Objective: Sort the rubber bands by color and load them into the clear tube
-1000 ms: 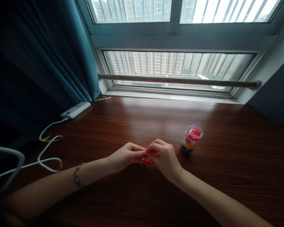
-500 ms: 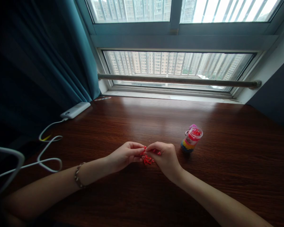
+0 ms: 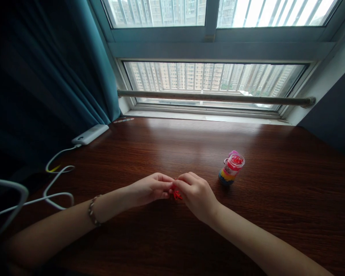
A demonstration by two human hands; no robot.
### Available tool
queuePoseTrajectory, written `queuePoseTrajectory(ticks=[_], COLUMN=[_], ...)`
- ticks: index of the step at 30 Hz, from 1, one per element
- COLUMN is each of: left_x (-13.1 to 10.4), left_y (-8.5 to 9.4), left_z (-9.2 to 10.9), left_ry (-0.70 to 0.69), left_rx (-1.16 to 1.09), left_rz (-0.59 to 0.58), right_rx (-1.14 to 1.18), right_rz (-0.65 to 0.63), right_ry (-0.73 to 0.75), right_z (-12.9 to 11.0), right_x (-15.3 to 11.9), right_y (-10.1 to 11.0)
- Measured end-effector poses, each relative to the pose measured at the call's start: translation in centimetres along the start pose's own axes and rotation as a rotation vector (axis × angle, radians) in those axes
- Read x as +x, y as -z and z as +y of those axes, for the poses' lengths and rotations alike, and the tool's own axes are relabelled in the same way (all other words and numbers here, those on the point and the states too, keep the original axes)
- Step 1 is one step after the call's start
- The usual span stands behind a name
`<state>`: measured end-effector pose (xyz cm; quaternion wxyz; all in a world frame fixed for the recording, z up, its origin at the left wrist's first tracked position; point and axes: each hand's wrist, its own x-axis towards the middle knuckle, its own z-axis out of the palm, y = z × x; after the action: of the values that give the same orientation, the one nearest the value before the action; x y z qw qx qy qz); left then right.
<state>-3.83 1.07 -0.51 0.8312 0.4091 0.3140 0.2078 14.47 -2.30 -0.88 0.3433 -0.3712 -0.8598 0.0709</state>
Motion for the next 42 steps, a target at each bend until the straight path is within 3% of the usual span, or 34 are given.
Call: queuePoseTrajectory(ticks=[3, 6, 9, 14, 23, 28, 33, 42], left_x=[0.0, -0.1, -0.1, 0.2, 0.3, 1.0, 2.1, 2.3], left_y=[0.1, -0.1, -0.4, -0.3, 0.1, 2.0, 3.6, 3.3], left_z=[0.3, 0.5, 0.7, 0.5, 0.2, 0.8, 0.8, -0.1], left_ry=[-0.041, -0.077, -0.149, -0.242, -0.34, -0.562, -0.669, -0.585], left_rx=[0.048, 0.121, 0.261, 0.357, 0.489, 0.932, 1.388, 1.429], left_rz=[-0.034, -0.019, 0.068, 0.202, 0.205, 0.23, 0.017, 0.155], right_rx=[-0.129, -0.185, -0.102, 0.28, 0.824, 0.829, 0.839, 0.933], right_rz=[-0.034, -0.009, 0.019, 0.084, 0.102, 0.236, 0.267, 0.228], right_ry=[0.149, 0.168, 0.056, -0.222, -0.565, -0.687, -0.786, -0.805], right_z=[0.0, 0.0, 0.1, 0.2, 0.4, 1.3, 2.1, 2.2], right_x=[-0.3, -0.4, -0.4, 0.2, 0.6, 0.8, 0.9, 0.8], right_y=[0.2, 0.2, 0.0, -0.2, -0.8, -0.5, -0.1, -0.3])
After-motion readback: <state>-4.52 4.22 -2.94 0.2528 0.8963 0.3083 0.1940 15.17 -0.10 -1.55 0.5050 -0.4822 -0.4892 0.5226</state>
